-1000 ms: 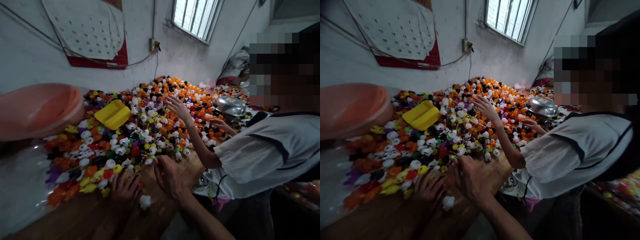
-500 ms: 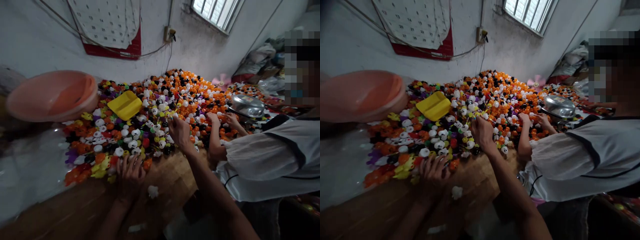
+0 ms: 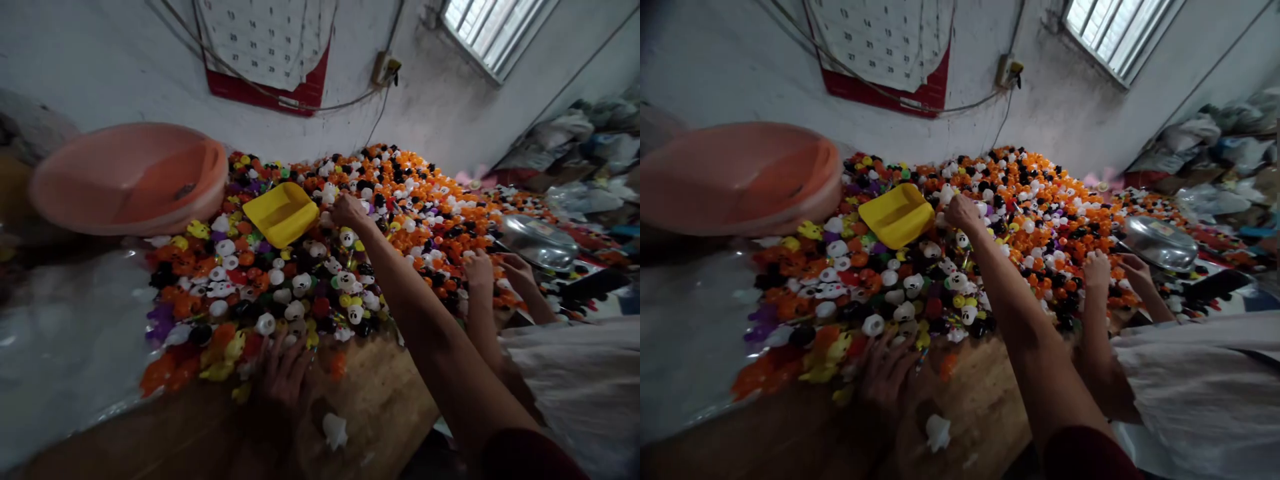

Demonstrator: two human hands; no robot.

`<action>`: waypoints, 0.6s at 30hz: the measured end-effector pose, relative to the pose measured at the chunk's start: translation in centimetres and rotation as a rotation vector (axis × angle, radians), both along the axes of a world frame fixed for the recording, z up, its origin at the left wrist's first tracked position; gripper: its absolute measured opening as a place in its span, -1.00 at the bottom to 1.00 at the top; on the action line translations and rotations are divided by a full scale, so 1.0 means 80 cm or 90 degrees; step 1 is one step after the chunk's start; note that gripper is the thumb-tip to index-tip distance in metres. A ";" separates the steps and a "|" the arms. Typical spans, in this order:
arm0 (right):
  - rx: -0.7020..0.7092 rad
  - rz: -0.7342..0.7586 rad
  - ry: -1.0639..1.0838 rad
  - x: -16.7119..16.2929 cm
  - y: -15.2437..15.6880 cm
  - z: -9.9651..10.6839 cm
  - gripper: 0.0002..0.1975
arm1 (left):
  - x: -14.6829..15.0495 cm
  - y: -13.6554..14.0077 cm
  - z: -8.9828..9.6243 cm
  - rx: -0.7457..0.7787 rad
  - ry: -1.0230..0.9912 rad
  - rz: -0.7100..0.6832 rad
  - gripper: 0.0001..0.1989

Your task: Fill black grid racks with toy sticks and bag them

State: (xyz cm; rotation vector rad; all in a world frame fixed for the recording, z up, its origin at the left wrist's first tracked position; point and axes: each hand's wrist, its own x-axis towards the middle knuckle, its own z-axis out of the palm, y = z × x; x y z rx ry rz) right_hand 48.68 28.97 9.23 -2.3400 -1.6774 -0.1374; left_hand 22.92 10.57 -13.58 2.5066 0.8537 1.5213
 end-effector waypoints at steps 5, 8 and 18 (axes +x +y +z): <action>0.095 -0.034 0.043 -0.010 -0.055 -0.002 -0.83 | -0.001 0.001 0.001 -0.009 0.001 -0.030 -0.80; 0.153 0.031 0.195 -0.033 -0.130 -0.021 -0.81 | -0.002 0.001 0.009 -0.018 -0.030 -0.034 -0.79; 0.090 0.154 0.263 -0.140 -0.382 -0.203 -0.76 | -0.049 -0.011 0.057 -0.075 -0.005 -0.041 -0.72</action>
